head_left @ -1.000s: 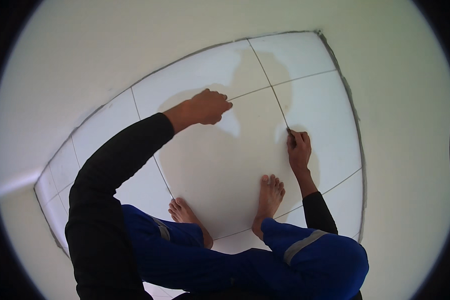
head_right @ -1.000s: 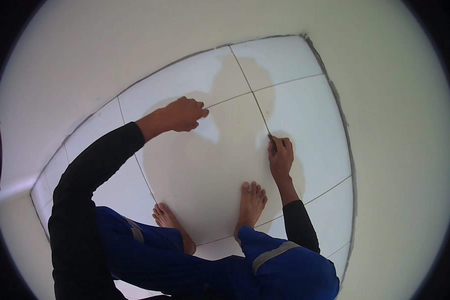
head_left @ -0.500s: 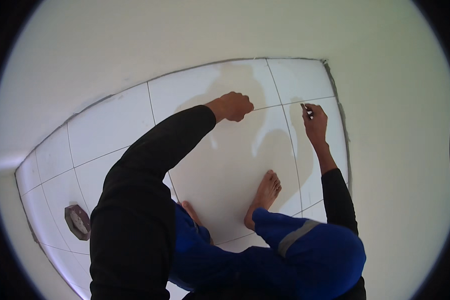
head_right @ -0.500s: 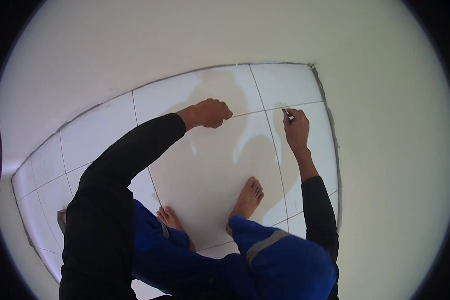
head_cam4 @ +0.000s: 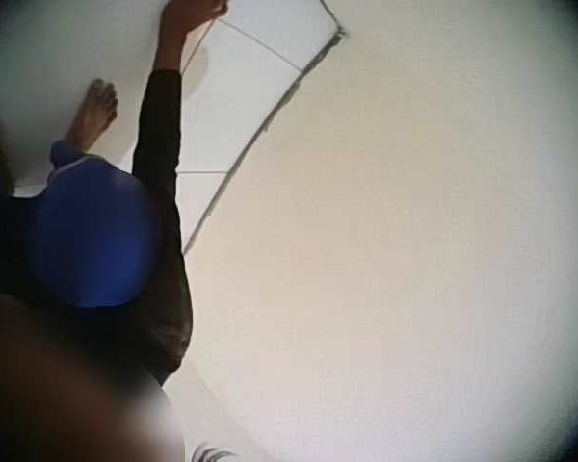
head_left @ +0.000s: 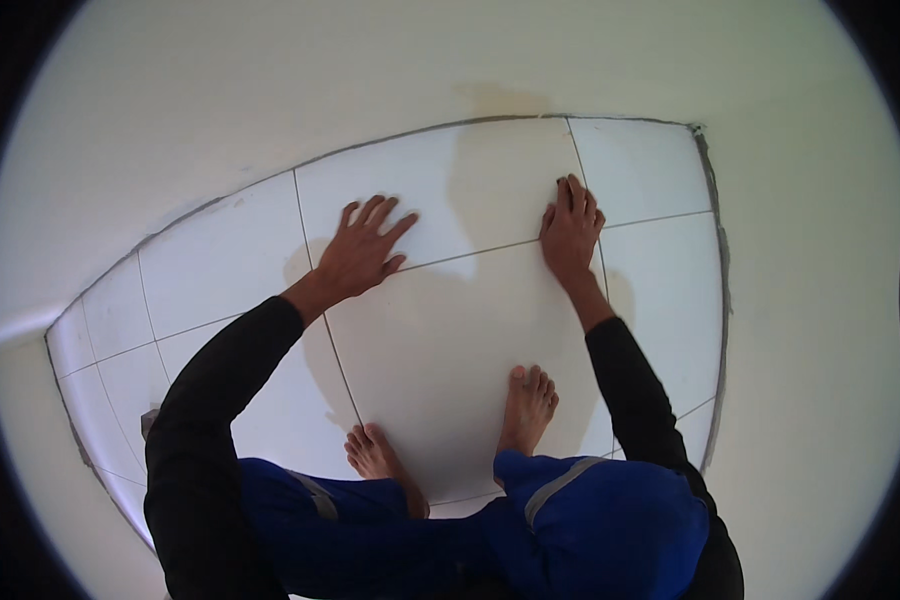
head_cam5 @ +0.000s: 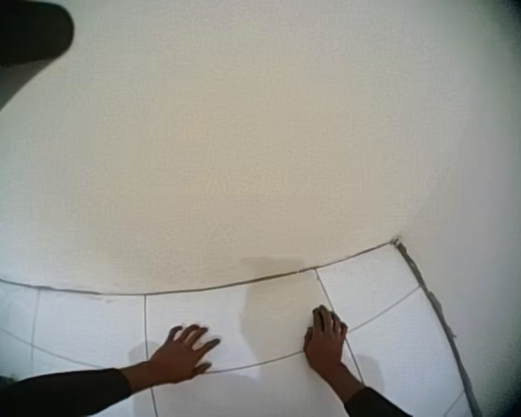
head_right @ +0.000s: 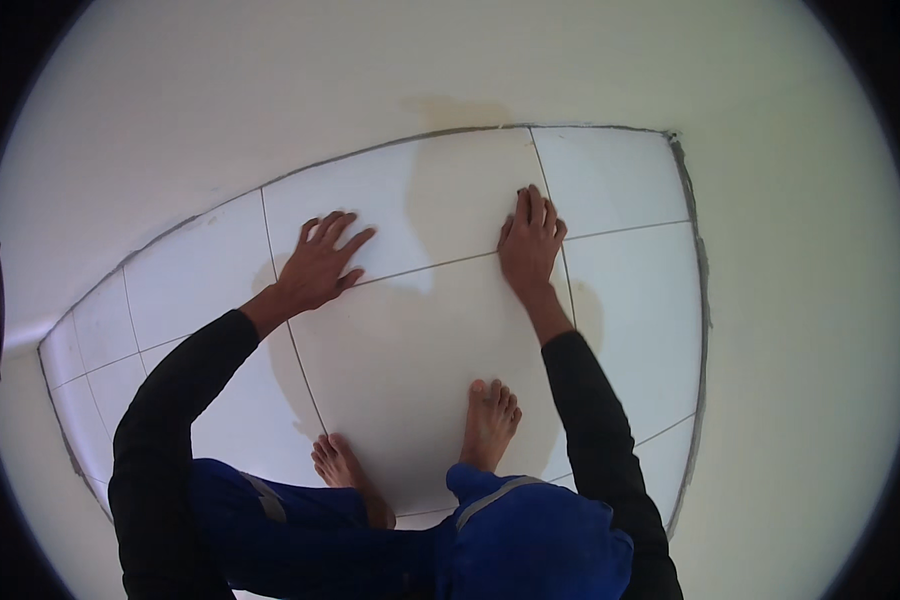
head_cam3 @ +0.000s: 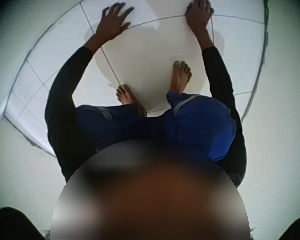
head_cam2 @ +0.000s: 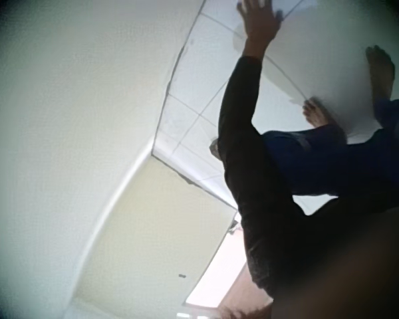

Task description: Applying and cleaning grout between floor tiles using a small tool and a cloth.

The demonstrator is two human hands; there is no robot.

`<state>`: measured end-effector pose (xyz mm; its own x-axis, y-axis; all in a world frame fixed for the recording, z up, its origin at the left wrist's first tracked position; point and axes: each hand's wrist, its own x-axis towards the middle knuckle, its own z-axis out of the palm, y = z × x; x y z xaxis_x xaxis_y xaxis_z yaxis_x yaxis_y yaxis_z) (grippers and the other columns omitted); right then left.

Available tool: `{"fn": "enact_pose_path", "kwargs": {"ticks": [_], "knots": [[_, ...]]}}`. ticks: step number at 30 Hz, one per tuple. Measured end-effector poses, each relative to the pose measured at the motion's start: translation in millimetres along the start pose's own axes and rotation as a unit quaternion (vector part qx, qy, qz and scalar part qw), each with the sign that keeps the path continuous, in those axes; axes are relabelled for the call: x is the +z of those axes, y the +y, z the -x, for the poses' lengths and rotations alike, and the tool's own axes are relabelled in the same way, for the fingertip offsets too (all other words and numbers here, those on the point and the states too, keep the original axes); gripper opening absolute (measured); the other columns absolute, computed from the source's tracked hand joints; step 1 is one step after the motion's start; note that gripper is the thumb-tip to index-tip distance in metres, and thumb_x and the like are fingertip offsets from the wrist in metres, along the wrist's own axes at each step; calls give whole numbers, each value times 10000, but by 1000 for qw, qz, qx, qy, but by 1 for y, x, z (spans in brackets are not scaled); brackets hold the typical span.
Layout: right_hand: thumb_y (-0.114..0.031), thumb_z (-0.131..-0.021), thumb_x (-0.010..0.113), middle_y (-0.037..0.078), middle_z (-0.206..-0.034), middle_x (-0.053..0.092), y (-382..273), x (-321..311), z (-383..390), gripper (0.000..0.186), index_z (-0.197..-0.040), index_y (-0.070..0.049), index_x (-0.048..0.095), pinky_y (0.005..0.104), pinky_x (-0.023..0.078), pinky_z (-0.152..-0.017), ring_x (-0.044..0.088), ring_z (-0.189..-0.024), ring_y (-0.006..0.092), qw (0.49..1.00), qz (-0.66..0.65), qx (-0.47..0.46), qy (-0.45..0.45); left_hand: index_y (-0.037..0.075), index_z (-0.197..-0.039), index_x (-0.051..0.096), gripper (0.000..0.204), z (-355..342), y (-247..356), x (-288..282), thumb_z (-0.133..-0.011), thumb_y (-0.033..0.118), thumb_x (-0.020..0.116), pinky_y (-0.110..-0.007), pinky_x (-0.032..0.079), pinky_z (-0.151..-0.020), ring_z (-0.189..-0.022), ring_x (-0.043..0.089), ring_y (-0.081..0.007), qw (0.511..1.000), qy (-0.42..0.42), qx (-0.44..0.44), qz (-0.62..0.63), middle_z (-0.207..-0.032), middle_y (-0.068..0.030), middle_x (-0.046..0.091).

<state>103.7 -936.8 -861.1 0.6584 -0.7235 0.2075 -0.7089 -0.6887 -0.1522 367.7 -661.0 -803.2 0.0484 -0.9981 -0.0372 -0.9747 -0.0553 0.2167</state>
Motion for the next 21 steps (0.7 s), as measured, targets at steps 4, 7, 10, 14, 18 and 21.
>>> {"fn": "enact_pose_path", "kwargs": {"ticks": [4, 7, 10, 14, 18, 21], "knots": [[-354, -1070, 616, 134, -1747, 355, -6, 13, -1, 706, -1646, -5, 405, 696, 285, -1233, 356, -1585, 400, 1000, 16, 4, 8, 195, -1599, 523, 635, 16, -28, 8, -1006, 333, 703, -620, 278, -1263, -1572, 370, -366, 1000, 6, -10, 4, -1665, -165, 437], [-387, -1060, 632, 179, -1686, 392, 7, 23, -64, 660, -1592, -28, 479, 713, 305, -1207, 402, -1529, 407, 999, 36, -2, 36, 192, -1526, 598, 591, 9, -28, 27, -954, 282, 710, -631, 238, -1276, -1560, 382, -372, 998, 65, -17, 21, -1626, -164, 460], [-394, -1035, 667, 200, -1524, 483, 8, 15, -105, 622, -1539, -58, 530, 713, 330, -1178, 455, -1448, 379, 997, 49, -15, 50, 196, -1497, 610, 574, 4, -33, 25, -937, 273, 712, -624, 235, -1279, -1544, 398, -377, 996, 77, -26, 41, -1586, -163, 490], [-371, -1004, 710, 165, -1468, 500, 10, 18, -74, 596, -1505, -80, 571, 734, 346, -1139, 472, -1399, 361, 998, 54, -36, 24, 209, -1453, 640, 551, 1, -32, 27, -908, 243, 714, -624, 259, -1264, -1531, 406, -371, 995, 72, -27, 65, -1558, -159, 501], [-368, -1019, 703, 145, -1425, 525, 17, 13, -123, 516, -1464, -120, 618, 724, 395, -1077, 503, -1363, 350, 995, 79, -25, 47, 219, -1441, 651, 549, 1, -37, 24, -898, 274, 708, -616, 266, -1271, -1529, 413, -354, 995, 88, -31, 34, -1541, -144, 513], [-374, -1021, 707, 133, -1415, 528, 14, 11, -95, 509, -1454, -117, 630, 718, 398, -1079, 504, -1362, 350, 997, 60, -41, 28, 218, -1436, 653, 549, 7, -30, 30, -892, 258, 717, -613, 264, -1271, -1529, 412, -352, 994, 83, -38, 51, -1541, -145, 510]]}}
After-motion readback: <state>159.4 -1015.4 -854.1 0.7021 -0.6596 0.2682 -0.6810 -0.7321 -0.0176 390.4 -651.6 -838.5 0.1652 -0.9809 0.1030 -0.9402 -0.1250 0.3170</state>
